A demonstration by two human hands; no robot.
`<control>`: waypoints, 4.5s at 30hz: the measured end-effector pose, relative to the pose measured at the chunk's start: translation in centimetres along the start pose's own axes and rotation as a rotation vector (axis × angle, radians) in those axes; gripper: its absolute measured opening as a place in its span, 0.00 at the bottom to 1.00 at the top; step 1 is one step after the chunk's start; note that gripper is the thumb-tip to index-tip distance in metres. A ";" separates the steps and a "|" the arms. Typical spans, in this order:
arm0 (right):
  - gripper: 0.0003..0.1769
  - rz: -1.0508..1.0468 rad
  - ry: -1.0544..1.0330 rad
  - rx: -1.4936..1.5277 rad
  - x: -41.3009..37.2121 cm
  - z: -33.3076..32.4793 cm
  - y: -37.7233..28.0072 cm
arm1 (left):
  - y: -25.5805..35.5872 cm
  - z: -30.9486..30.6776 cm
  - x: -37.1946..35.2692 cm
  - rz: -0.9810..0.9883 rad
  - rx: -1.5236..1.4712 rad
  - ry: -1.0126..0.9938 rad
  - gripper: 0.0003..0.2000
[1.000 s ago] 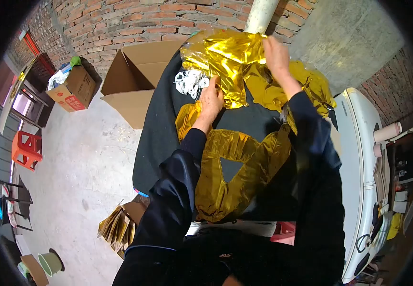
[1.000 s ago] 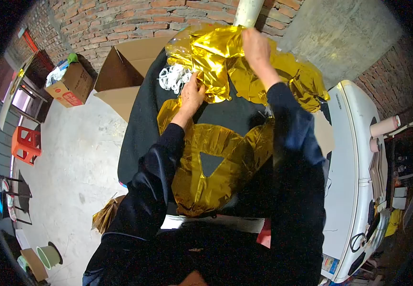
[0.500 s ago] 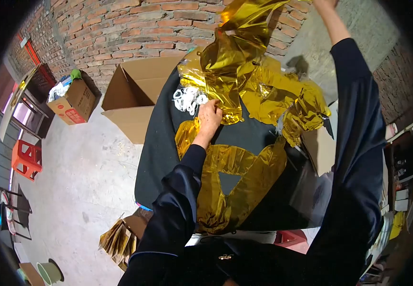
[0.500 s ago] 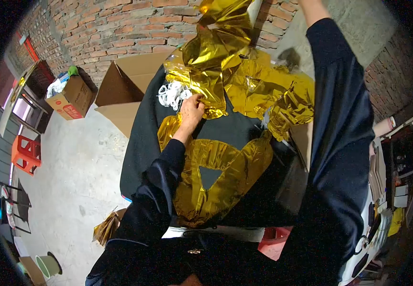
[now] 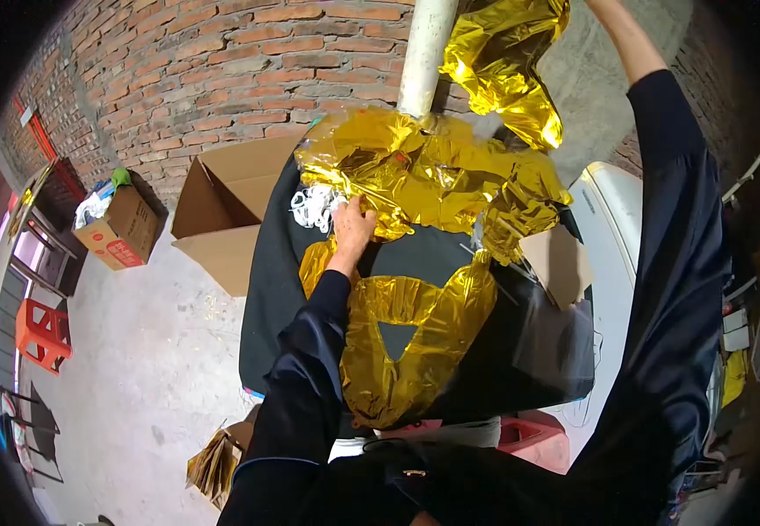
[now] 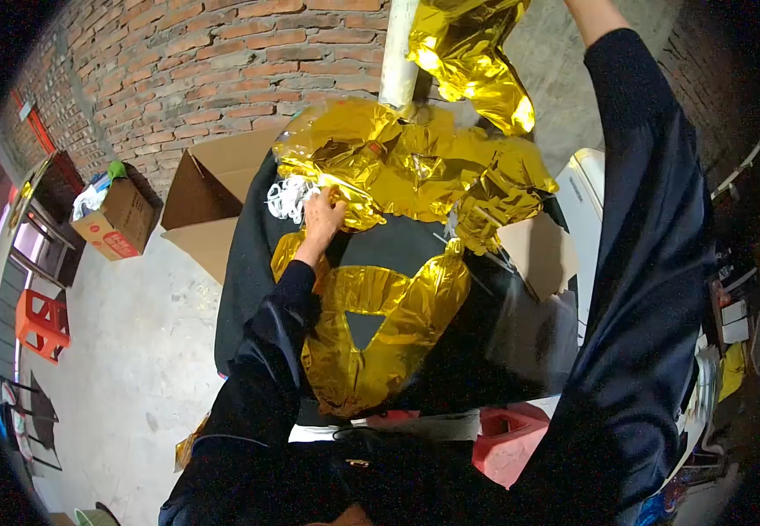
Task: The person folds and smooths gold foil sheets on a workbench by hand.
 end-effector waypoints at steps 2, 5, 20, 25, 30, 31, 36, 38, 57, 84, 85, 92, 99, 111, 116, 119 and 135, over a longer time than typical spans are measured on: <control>0.19 0.009 -0.031 0.072 -1.5 -1.1 -0.3 | 1.5 -2.5 0.2 0.078 0.176 0.117 0.28; 0.18 0.000 -0.081 0.079 -4.1 -2.2 -0.1 | 5.5 -5.9 1.6 0.254 0.356 0.110 0.35; 0.16 0.058 -0.290 0.173 -10.5 -0.3 3.6 | -1.4 6.7 16.3 0.314 0.342 -0.807 0.32; 0.16 0.256 -0.427 0.328 -12.1 2.6 5.4 | -0.1 7.2 17.1 0.359 0.352 -1.228 0.23; 0.14 0.172 -0.410 0.388 -12.6 4.1 6.9 | -1.1 4.0 22.2 0.216 0.091 -0.852 0.18; 0.14 0.174 -0.418 0.419 -12.9 4.2 7.1 | -1.5 3.1 23.1 0.201 0.137 -0.657 0.19; 0.15 0.083 -0.356 0.369 -14.0 2.9 5.4 | -5.2 1.0 22.8 0.022 0.275 -0.066 0.39; 0.15 0.050 -0.319 0.268 -14.2 1.6 4.0 | -2.0 -0.9 21.3 0.179 0.331 0.072 0.41; 0.07 -0.726 -0.419 0.585 -43.7 -20.1 -20.3 | 15.5 -20.0 -5.7 0.753 -0.263 -0.051 0.33; 0.17 -0.213 -0.840 0.465 -63.6 -25.9 -19.8 | 16.7 -19.6 -24.8 0.889 -0.137 -0.778 0.33; 0.18 -0.196 -0.840 0.453 -63.7 -26.0 -19.9 | 16.5 -19.3 -25.7 0.897 -0.162 -0.767 0.32; 0.36 -0.105 -1.027 0.617 -63.0 -26.5 -18.9 | 16.0 -19.2 -27.3 0.882 -0.149 -0.667 0.26; 0.19 -0.037 -0.959 0.315 -61.4 -19.1 -14.7 | 16.6 -18.6 -28.0 0.874 -0.152 -0.636 0.31; 0.25 0.008 -0.906 0.137 -59.9 -10.4 -11.8 | 16.2 -18.7 -28.1 0.839 -0.222 -0.679 0.32; 0.26 0.041 -1.153 0.026 -63.0 -7.0 -10.4 | 16.5 -18.7 -27.7 0.794 -0.188 -0.750 0.40; 0.26 0.032 -1.132 0.012 -62.4 -7.4 -10.3 | 16.6 -19.2 -27.4 0.763 -0.232 -0.802 0.42; 0.37 0.027 -0.832 -0.003 -58.0 -5.5 6.5 | 18.3 -11.7 -13.8 0.739 -0.226 -0.541 0.33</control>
Point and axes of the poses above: each hand's wrist, its own x-axis towards the middle knuckle, its own z-axis out of the palm, y = z × x, the point moved 8 cm from there along x, towards the middle knuckle, and after that the axes turned 14 degrees about z, right-handed, at the moved point
